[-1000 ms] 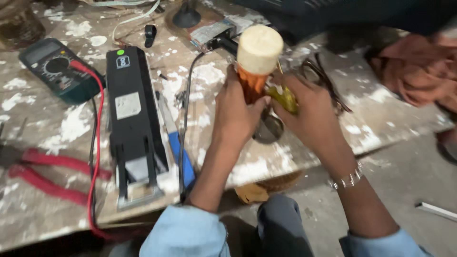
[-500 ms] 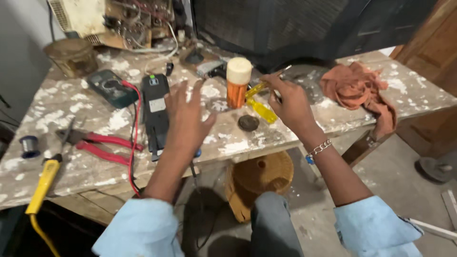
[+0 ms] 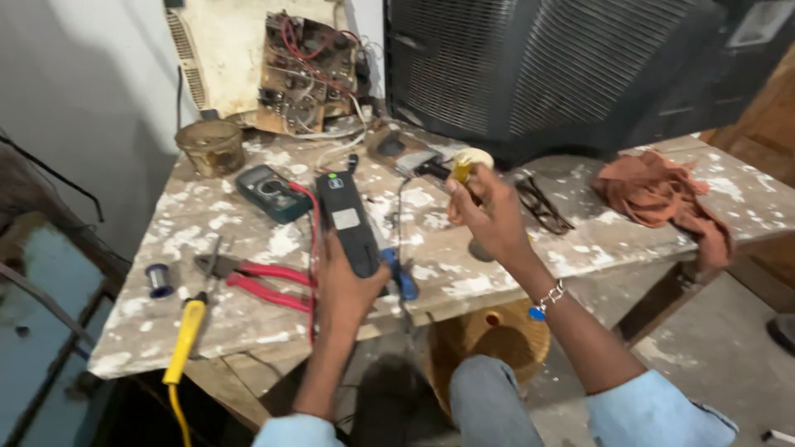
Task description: The person handles a black electronic device on a workbench, then retrieves a cylindrical orange tool holder and a screwdriver from a shelf. They open the holder, select a screwdriver bit, and repeatedly test and swap bits before using one to work on the device.
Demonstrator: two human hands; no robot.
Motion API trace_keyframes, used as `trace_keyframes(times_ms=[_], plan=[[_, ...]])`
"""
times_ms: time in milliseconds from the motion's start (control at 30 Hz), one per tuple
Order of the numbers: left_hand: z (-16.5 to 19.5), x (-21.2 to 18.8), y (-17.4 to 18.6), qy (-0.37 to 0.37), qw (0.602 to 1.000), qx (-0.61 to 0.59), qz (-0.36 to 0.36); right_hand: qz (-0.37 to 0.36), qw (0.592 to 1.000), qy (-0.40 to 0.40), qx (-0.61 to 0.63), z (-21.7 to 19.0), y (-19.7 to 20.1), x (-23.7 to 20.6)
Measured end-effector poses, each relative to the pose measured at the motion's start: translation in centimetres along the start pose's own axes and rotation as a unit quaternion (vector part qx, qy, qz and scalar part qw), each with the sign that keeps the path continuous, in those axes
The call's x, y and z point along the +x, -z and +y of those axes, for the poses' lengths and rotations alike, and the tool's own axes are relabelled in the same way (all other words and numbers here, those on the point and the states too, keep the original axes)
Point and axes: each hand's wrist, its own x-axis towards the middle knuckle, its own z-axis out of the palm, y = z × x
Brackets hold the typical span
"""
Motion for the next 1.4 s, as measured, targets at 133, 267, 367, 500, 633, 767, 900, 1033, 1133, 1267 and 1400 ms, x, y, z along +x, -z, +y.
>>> trace_keyframes(times_ms=[133, 267, 367, 500, 633, 767, 900, 1033, 1133, 1267, 1400], plan=[[-0.4, -0.2, 1.5, 0.025, 0.998, -0.054, -0.023, -0.087, 0.981, -0.057, 0.164, 0.8, -2.6, 0.4], [-0.7, -0.2, 2.5, 0.065, 0.991, -0.09, -0.08, -0.12, 0.96, -0.083, 0.239, 2.4, -4.0, -0.1], [-0.4, -0.6, 2.7, -0.029, 0.997, -0.044, -0.057, -0.119, 0.969, -0.069, 0.207, 3.6, -5.0, -0.6], [0.0, -1.9, 3.9, -0.003, 0.99, -0.035, -0.134, -0.101, 0.977, -0.041, 0.185, 5.0, -6.2, -1.8], [0.4, -2.3, 3.9, -0.049, 0.989, -0.038, -0.137, -0.06, 0.98, -0.028, 0.187, 6.0, -7.7, -3.0], [0.2, -2.4, 3.2, -0.022, 0.991, -0.03, -0.129, -0.057, 0.982, -0.003, 0.179, 5.8, -8.6, -3.7], [-0.2, -2.5, 2.9, -0.071, 0.992, -0.015, -0.099, -0.079, 0.987, 0.068, 0.122, 4.9, -9.0, -4.1], [-0.5, -2.2, 3.7, -0.084, 0.987, -0.039, -0.132, -0.074, 0.99, 0.092, 0.082, 4.1, -9.2, -4.3], [-0.7, -2.0, 4.8, -0.083, 0.979, -0.073, -0.169, -0.081, 0.992, 0.084, 0.05, 3.9, -9.0, -4.3], [-0.4, -1.7, 5.2, -0.049, 0.975, -0.101, -0.189, -0.104, 0.985, 0.138, 0.017, 3.5, -8.7, -4.0], [-0.2, -1.7, 5.3, -0.043, 0.976, -0.092, -0.191, -0.131, 0.981, 0.141, -0.031, 2.6, -7.9, -3.7]])
